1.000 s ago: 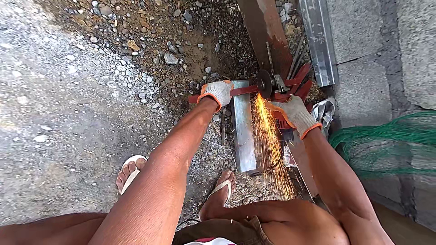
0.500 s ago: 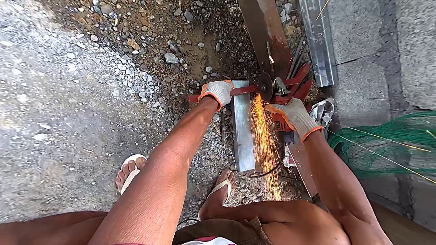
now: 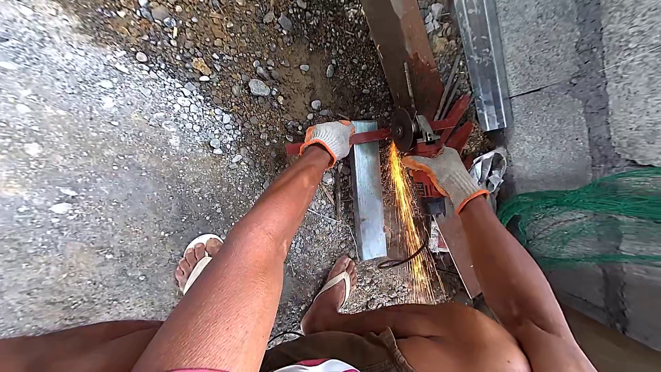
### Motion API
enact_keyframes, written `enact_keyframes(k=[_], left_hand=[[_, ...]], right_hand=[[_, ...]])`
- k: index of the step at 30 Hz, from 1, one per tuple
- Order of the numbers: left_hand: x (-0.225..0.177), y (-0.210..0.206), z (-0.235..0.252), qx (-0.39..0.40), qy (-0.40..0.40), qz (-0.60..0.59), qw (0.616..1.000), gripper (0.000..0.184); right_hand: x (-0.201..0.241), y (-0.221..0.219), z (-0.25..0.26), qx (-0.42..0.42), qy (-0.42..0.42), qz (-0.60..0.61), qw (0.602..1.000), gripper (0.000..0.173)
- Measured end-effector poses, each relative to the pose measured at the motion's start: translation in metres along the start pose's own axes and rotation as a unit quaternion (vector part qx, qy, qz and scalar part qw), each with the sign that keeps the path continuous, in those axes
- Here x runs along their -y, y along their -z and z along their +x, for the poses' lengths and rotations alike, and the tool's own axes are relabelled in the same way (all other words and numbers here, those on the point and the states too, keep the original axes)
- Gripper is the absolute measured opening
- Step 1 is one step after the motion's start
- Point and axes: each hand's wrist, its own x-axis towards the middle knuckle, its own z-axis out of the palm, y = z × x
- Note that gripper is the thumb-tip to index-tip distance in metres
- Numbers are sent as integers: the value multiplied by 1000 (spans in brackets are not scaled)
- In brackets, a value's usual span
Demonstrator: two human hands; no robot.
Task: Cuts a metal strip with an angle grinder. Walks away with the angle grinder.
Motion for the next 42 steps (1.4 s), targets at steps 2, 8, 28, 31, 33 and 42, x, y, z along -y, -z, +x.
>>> enact_keyframes(k=[2,8,28,31,33,42], left_hand=[[0,1,-1,1,-3,-1,1000,34],[1,2,-1,3,-3,-12,1000,35],[0,2,0,-1,-2,-9,1000,35],[1,1,1,-4,-7,-8,1000,34],[2,1,1,-2,-13,-14,1000,35],[3,-2,2,-3,0,-36,999,35]], right_hand=[[5,1,-3,-5,5,-10,1000,66],[16,0,1,-6,-1,-4,1000,62],[11,-3,1,-12,-14,48,999,65],[0,-2,-3,-6,-10,15,1000,74],[1,-1,-4,-3,-20,6,1000,78],[-2,-6,-4,-7,-9,-21,1000,73]])
